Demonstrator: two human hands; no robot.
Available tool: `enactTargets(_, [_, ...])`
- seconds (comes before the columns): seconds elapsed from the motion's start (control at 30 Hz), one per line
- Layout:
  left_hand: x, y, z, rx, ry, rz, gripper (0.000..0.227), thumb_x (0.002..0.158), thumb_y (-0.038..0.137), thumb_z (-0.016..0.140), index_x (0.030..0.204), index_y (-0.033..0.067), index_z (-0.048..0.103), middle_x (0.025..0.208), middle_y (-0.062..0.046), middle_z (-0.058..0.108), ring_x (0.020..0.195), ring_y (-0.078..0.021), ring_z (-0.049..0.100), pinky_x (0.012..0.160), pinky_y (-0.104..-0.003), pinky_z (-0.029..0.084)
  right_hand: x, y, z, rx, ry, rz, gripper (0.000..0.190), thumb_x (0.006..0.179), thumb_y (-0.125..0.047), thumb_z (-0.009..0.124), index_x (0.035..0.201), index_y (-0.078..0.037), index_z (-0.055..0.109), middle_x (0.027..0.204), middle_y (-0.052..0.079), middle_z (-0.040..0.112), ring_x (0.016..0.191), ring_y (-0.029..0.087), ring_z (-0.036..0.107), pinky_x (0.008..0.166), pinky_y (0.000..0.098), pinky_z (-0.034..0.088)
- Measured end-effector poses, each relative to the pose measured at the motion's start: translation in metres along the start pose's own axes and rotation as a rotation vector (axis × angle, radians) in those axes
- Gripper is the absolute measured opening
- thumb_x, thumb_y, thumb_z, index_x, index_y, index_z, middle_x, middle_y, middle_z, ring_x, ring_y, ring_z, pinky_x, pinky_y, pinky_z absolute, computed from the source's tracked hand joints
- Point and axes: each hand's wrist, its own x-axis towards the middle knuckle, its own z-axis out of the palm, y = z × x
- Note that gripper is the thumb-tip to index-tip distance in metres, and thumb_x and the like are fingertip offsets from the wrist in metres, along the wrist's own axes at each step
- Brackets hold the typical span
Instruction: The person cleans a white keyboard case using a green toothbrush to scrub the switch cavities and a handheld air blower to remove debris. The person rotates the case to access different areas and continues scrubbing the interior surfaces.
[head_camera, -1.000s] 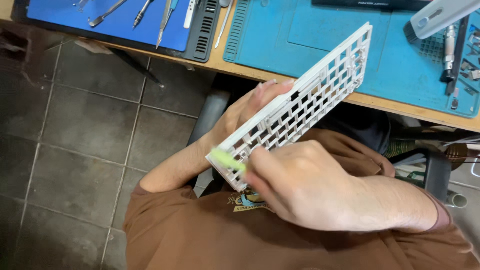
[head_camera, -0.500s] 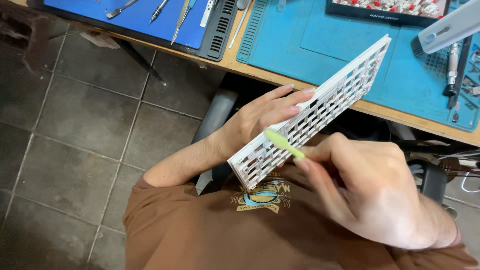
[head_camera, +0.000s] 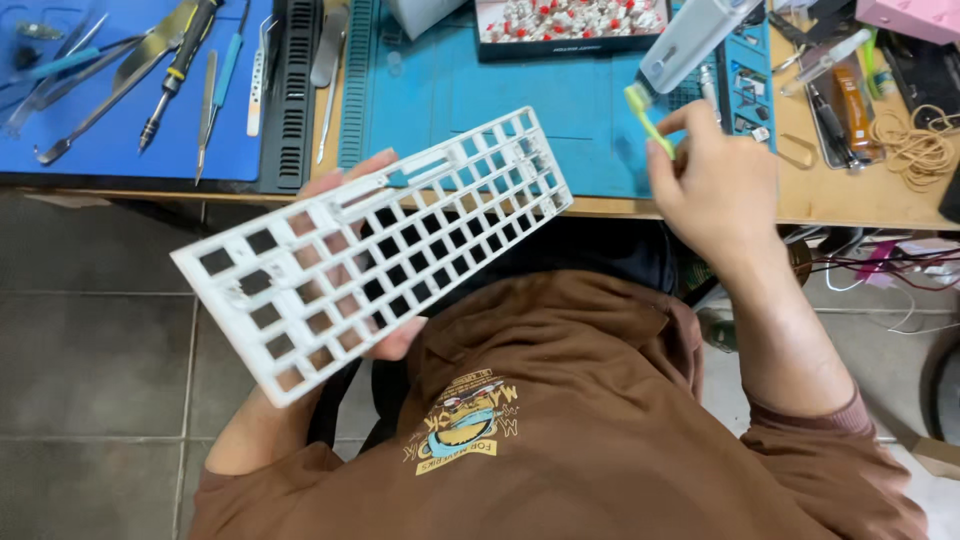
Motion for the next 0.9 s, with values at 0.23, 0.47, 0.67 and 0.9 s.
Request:
enactTargets(0.23, [0.029,-0.010,-0.048,1.049,-0.202,1.223,0.109,0.094,0.050,0.085,0.176,0.0094,0.027,0.175,-0.026,0.048,0.165,-0.0391,0.052,0.147,-0.062,0.044,0.029,0.025,0.005,0.059,0.150,0.158,0.076,0.107,-0.054,0.107,0.136,-0.010,0.052,0.081,-0.004,0.071,0.074,0.029,0.076,0.068,0.0506,0.051])
enactTargets(0.47, [0.033,-0.006,-0.052,1.075,-0.093,1.174,0.089,0.099,0.037,0.077,0.170,0.0096,0.030,0.167,-0.029,0.051,0.157,-0.0389,0.055,0.141,-0.057,0.045,0.079,0.054,0.021,0.235,0.468,-0.025,0.054,0.103,-0.044,0.125,0.112,-0.012,0.083,0.115,0.005,0.087,0.104,0.027,0.081,0.085,0.0440,0.056])
enactTargets(0.67, [0.030,-0.019,-0.038,1.200,-0.139,1.303,0.101,0.096,0.051,0.085,0.172,0.0136,0.030,0.173,-0.024,0.047,0.166,-0.0400,0.050,0.147,-0.062,0.046,0.092,0.049,0.044,0.427,0.454,-0.097,0.040,0.115,-0.017,0.112,0.093,-0.011,0.078,0.102,-0.002,0.084,0.106,0.023,0.077,0.101,0.0460,0.050])
enactTargets(0.9, [0.013,-0.028,-0.018,1.482,-0.065,1.348,0.106,0.084,0.035,0.096,0.168,0.0142,0.034,0.179,-0.019,0.042,0.174,-0.0348,0.046,0.154,-0.051,0.039,0.050,0.001,0.012,1.127,0.382,-0.086,0.026,0.138,-0.017,0.064,0.140,0.003,0.048,0.115,0.026,0.065,0.084,0.037,0.079,0.072,0.0417,0.066])
